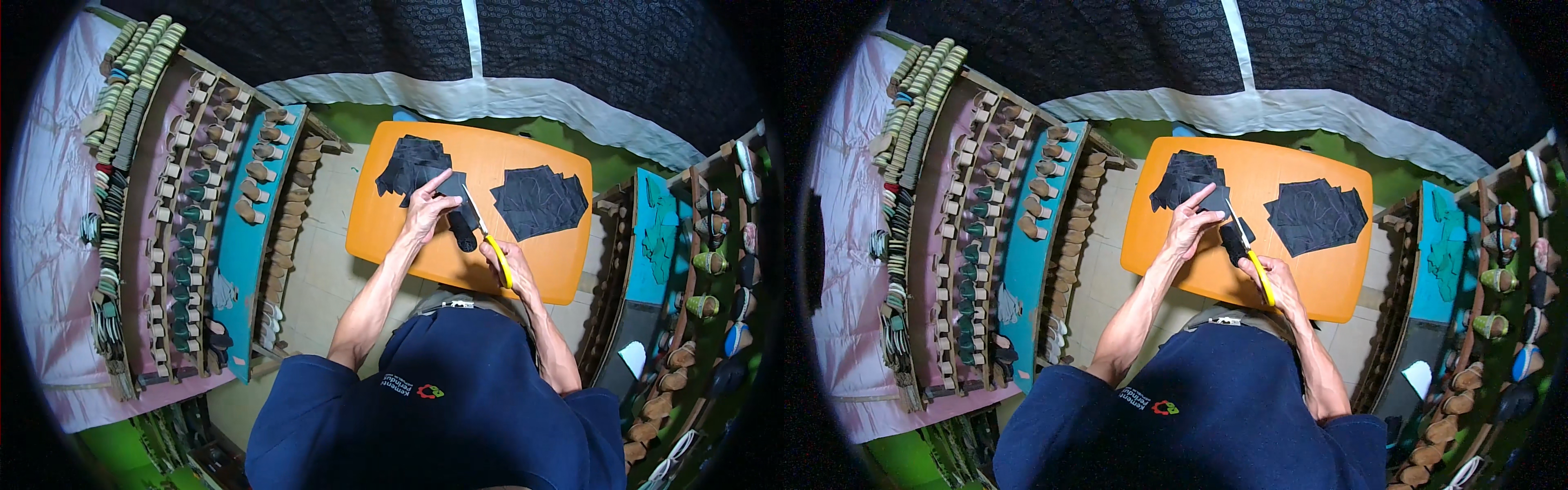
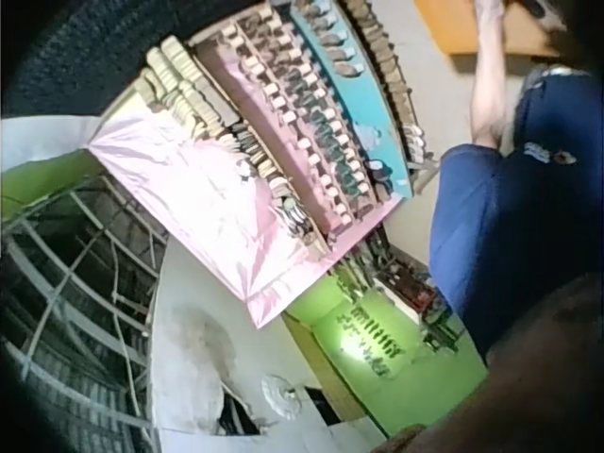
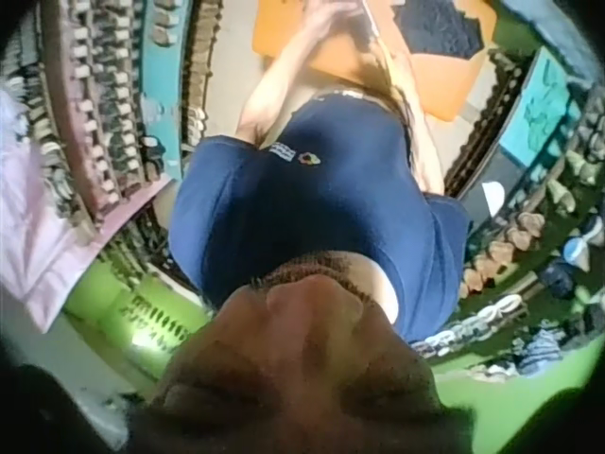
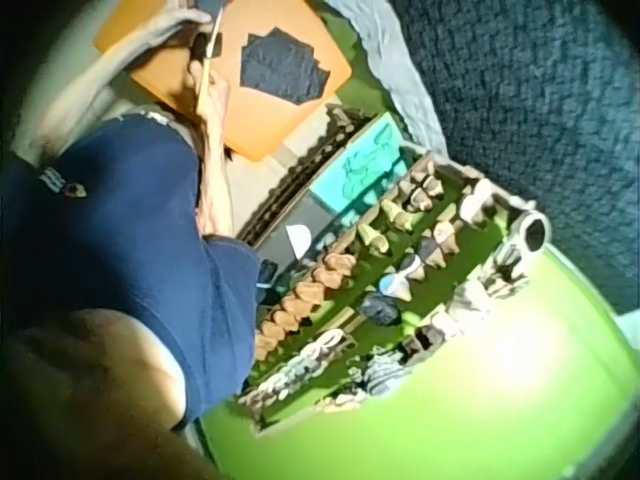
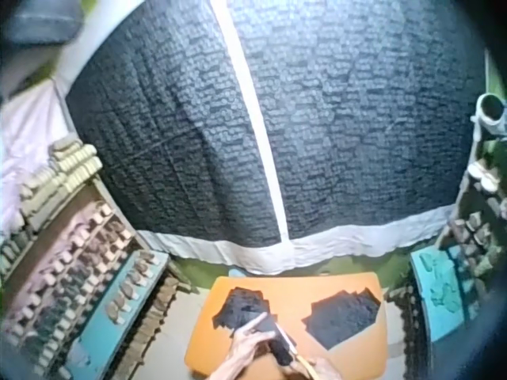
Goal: The person uses yellow-handled scissors to cut black fabric pieces on an orange table. They repeatedly pick up fabric, cut along edges, and place the cut pieces back on the table. The workspace includes shelves with shoe lasts and other materials.
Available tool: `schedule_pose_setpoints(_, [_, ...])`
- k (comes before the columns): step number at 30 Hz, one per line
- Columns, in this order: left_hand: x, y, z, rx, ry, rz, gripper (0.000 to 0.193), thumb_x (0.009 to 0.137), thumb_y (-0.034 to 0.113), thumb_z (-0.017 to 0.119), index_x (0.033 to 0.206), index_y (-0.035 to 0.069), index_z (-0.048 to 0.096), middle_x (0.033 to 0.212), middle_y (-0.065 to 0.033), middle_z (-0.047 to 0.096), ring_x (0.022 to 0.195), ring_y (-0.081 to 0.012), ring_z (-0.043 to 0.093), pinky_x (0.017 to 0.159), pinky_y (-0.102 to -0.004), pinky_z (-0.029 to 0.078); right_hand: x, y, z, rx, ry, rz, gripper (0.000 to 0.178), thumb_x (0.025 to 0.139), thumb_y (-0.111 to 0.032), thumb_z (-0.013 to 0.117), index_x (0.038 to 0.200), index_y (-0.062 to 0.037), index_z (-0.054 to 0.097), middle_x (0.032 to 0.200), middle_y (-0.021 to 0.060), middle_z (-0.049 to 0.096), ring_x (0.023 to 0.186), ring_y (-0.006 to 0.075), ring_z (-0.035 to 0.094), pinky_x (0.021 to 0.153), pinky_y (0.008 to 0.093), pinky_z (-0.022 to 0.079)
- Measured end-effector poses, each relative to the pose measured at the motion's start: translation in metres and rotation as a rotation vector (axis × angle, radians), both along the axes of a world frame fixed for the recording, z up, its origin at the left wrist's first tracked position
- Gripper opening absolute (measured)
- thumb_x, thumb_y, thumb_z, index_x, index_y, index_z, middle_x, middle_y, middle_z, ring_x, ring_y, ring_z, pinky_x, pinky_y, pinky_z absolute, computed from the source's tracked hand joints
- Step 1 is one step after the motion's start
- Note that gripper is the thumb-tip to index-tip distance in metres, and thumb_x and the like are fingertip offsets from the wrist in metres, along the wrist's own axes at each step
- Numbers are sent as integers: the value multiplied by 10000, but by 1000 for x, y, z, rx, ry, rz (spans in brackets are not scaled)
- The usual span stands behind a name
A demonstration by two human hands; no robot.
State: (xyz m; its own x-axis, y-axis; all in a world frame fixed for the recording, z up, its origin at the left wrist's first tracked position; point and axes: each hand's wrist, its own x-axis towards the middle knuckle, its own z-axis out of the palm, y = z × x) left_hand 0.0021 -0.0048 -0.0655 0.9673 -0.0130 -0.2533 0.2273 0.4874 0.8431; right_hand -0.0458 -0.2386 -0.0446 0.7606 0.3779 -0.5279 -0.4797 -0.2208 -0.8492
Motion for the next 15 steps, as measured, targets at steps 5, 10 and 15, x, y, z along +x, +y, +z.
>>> schedule_pose_setpoints(5, [-2, -8, 7, 25, 53, 125, 635, 842, -25, 740, 1431, 16, 507, 1098, -93, 696, 909, -135, 696, 864, -270, 578, -7, -6, -7, 109, 48, 15, 485, 947, -529, 648, 809, -67, 592, 552, -18, 462, 443, 95, 453, 418, 276, 413])
schedule_pose_setpoints(10, [-6, -11, -1, 55, 5, 108, 643, 836, -66, 727, 1432, -11, 494, 986, -89, 716, 843, -126, 700, 831, -247, 588, -4, 1, -26, 185, 66, 46, 533, 986, -545, 571, 915, -17, 603, 619, 18, 495, 518, 110, 500, 472, 290, 461])
schedule_pose_setpoints(15, [-9, -16, -5, 46, -7, 111, 645, 823, -86, 732, 1423, -14, 506, 865, -39, 691, 790, -105, 685, 807, -238, 589, 2, 5, -28, 152, 66, 55, 579, 989, -581, 533, 934, -9, 602, 625, 18, 492, 514, 118, 494, 482, 287, 464])
